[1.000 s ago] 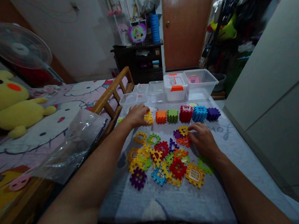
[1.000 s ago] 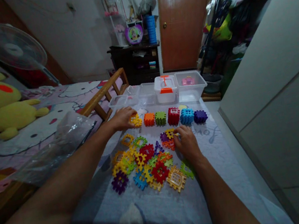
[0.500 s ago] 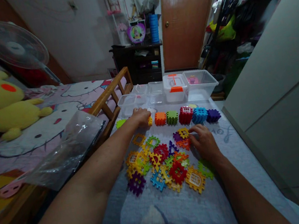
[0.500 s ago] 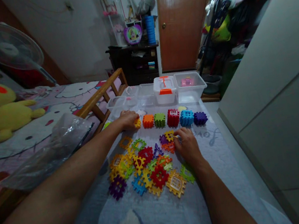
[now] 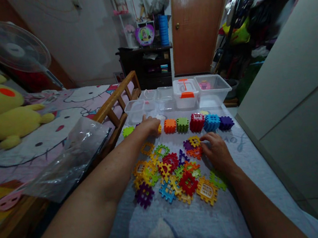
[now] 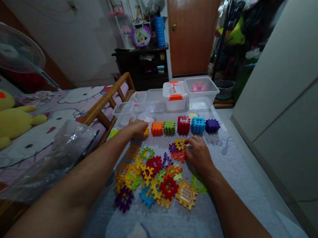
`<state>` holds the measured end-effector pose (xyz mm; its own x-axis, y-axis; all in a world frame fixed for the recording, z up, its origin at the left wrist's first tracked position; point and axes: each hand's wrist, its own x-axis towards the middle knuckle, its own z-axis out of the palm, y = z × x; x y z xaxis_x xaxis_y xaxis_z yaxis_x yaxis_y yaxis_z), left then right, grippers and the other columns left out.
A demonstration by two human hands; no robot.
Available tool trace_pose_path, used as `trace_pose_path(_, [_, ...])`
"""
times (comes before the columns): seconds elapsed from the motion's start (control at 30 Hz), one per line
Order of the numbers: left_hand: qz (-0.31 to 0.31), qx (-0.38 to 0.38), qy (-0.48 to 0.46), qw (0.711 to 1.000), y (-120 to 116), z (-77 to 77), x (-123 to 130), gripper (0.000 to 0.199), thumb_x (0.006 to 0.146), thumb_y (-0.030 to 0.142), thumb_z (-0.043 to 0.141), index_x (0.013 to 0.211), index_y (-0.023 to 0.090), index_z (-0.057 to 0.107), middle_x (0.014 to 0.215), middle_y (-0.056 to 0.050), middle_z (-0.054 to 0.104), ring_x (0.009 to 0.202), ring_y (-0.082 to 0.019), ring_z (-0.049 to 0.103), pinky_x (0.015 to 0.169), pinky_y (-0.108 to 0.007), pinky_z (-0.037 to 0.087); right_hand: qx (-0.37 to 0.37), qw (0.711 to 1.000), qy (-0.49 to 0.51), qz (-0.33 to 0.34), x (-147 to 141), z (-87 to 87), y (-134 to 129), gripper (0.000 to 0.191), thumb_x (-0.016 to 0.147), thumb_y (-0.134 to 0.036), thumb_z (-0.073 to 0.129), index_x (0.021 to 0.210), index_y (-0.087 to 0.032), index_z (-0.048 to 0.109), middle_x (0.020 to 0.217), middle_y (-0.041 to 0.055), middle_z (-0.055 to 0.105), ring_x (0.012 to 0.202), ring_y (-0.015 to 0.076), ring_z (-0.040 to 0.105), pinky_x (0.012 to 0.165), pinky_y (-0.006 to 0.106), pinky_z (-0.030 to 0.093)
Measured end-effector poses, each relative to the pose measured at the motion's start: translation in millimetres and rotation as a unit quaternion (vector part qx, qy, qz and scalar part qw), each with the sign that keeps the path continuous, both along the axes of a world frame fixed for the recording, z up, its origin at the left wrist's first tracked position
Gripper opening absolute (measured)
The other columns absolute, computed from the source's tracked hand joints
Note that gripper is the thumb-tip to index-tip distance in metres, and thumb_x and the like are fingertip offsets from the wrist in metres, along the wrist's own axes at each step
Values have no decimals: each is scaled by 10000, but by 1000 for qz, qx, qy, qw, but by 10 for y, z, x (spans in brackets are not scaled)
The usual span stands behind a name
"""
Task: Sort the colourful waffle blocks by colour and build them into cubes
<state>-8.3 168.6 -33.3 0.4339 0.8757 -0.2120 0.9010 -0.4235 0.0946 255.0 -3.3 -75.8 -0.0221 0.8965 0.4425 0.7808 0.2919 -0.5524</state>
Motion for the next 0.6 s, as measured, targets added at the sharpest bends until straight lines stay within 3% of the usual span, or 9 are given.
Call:
trace_pose_path(0.27, [-6, -2, 96, 995, -39, 72, 51, 372, 645, 315, 751, 991, 182, 725, 1033, -118, 723, 1064, -331, 591, 1111, -557, 242, 1, 1000, 1, 2, 5, -2, 4, 98, 868, -188, 540, 864, -209, 636, 931, 103, 658, 918, 276, 600, 853, 430, 481])
trace_pose_path(0.6, [-24, -4, 85, 996, -64, 148, 72, 501, 650, 306, 724, 1144, 225, 689, 1100, -117, 721, 1086, -324, 586, 1083, -516, 315, 4, 1000, 8, 0, 10, -7, 5, 101, 858, -197, 541, 862, -211, 641, 926, 101, 660, 913, 277, 601, 842, 434, 485])
